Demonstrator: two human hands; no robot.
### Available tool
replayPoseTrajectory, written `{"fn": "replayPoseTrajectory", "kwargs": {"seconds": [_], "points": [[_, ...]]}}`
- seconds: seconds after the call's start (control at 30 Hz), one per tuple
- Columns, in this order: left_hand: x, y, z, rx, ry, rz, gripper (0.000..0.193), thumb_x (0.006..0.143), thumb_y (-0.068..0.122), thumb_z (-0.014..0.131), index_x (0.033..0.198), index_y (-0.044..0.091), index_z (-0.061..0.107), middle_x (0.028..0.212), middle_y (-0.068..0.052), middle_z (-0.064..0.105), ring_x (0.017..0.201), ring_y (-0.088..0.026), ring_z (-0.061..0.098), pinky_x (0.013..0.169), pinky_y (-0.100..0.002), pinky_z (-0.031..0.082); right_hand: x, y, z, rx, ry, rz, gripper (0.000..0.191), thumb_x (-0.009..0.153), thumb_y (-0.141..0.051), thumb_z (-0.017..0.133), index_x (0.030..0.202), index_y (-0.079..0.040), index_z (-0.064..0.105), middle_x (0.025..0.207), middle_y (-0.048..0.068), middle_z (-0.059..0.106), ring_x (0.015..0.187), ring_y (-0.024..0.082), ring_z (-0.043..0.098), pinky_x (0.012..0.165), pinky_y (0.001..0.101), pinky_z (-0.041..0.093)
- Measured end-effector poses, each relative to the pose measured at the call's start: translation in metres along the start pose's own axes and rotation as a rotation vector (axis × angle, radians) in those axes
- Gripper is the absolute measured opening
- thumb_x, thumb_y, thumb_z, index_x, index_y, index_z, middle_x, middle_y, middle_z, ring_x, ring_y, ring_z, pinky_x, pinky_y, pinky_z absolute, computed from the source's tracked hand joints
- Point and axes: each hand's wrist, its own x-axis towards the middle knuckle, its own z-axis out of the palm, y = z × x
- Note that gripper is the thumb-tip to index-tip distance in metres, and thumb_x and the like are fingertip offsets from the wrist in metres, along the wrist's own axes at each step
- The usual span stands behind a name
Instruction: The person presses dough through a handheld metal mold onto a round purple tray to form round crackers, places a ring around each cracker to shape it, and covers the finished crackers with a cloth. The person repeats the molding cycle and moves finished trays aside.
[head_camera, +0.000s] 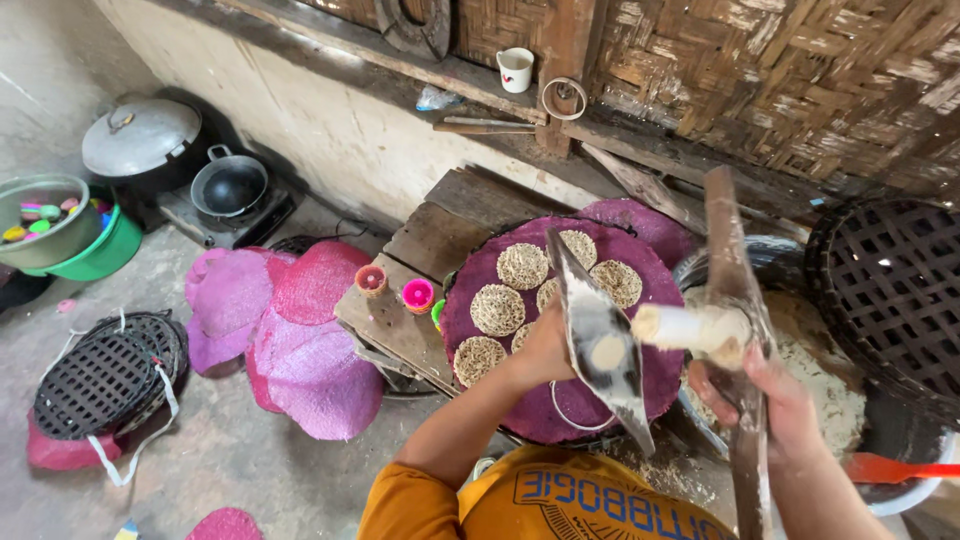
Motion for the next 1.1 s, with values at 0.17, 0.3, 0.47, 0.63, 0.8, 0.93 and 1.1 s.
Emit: {"fn": "replayPoseTrajectory", "kwargs": {"seconds": [0.17, 0.3, 0.47, 0.63, 0.8, 0.93, 1.1], "points": [[0.003, 0.007, -0.014, 0.378, -0.04, -0.067, 0.048, 0.072, 0.038, 0.082, 0.116, 0.019, 0.073, 0.1, -0.005, 0.074, 0.097, -0.023, 0.071, 0.13, -0.06, 0.024, -0.01, -0.008, 0.017, -0.601, 0.092, -0.194, 0.107, 0.092, -0.018, 0.072, 0.171, -0.013, 0.0, 0.118, 0.023, 0.056, 0.079, 0.019, 0.06, 0.061, 0.0288, 0.053], [0.006, 0.014, -0.011, 0.504, -0.066, -0.051, 0.049, 0.071, 0.039, 0.081, 0.114, 0.018, 0.075, 0.077, -0.005, 0.07, 0.077, -0.022, 0.072, 0.124, -0.059, 0.026, -0.014, -0.016, 0.033, -1.27, 0.03, -0.459, 0.112, 0.079, -0.022, 0.073, 0.167, -0.016, 0.003, 0.134, 0.026, 0.055, 0.094, 0.028, 0.066, 0.07, 0.039, 0.059], [0.003, 0.02, -0.007, 0.429, -0.159, -0.106, 0.038, 0.077, 0.044, 0.08, 0.106, 0.02, 0.075, 0.066, 0.0, 0.067, 0.064, -0.016, 0.069, 0.126, -0.055, 0.032, -0.017, -0.013, 0.049, -1.617, 0.013, -0.464, 0.116, 0.069, -0.037, 0.084, 0.155, -0.009, 0.011, 0.126, 0.031, 0.052, 0.091, 0.039, 0.067, 0.059, 0.0449, 0.059], [-0.009, 0.022, -0.005, 0.339, -0.004, 0.041, 0.034, 0.079, 0.04, 0.081, 0.107, 0.022, 0.074, 0.086, 0.0, 0.072, 0.078, -0.017, 0.073, 0.127, -0.051, 0.037, -0.019, -0.002, 0.074, -1.622, 0.045, -0.49, 0.108, 0.07, -0.035, 0.082, 0.153, -0.009, 0.019, 0.13, 0.033, 0.049, 0.1, 0.052, 0.064, 0.068, 0.0558, 0.058], [-0.026, 0.001, 0.007, 0.127, 0.024, -0.043, 0.045, 0.068, 0.036, 0.084, 0.108, 0.016, 0.074, 0.105, -0.008, 0.072, 0.094, -0.027, 0.072, 0.096, -0.037, 0.056, -0.006, -0.009, 0.074, -1.53, 0.019, -0.193, 0.117, 0.061, -0.031, 0.088, 0.154, -0.007, 0.021, 0.14, 0.029, 0.045, 0.118, 0.049, 0.058, 0.092, 0.0556, 0.054], [-0.036, -0.019, 0.017, -0.14, 0.102, -0.27, 0.051, 0.068, 0.035, 0.086, 0.112, 0.014, 0.073, 0.107, -0.008, 0.074, 0.094, -0.025, 0.074, 0.085, -0.034, 0.061, -0.004, -0.009, 0.031, -1.013, -0.186, -0.173, 0.124, 0.071, -0.032, 0.082, 0.166, 0.005, 0.01, 0.172, 0.033, 0.015, 0.156, 0.05, 0.016, 0.121, 0.0588, 0.015], [0.0, -0.02, 0.032, -0.214, -0.074, -0.277, 0.06, 0.072, 0.03, 0.088, 0.126, 0.015, 0.067, 0.123, -0.007, 0.072, 0.114, -0.023, 0.073, 0.103, -0.033, 0.063, -0.032, 0.022, -0.032, -0.028, -0.214, 0.5, 0.128, 0.064, -0.052, 0.089, 0.158, 0.006, 0.024, 0.158, 0.037, 0.037, 0.142, 0.052, 0.042, 0.119, 0.0647, 0.032]]}}
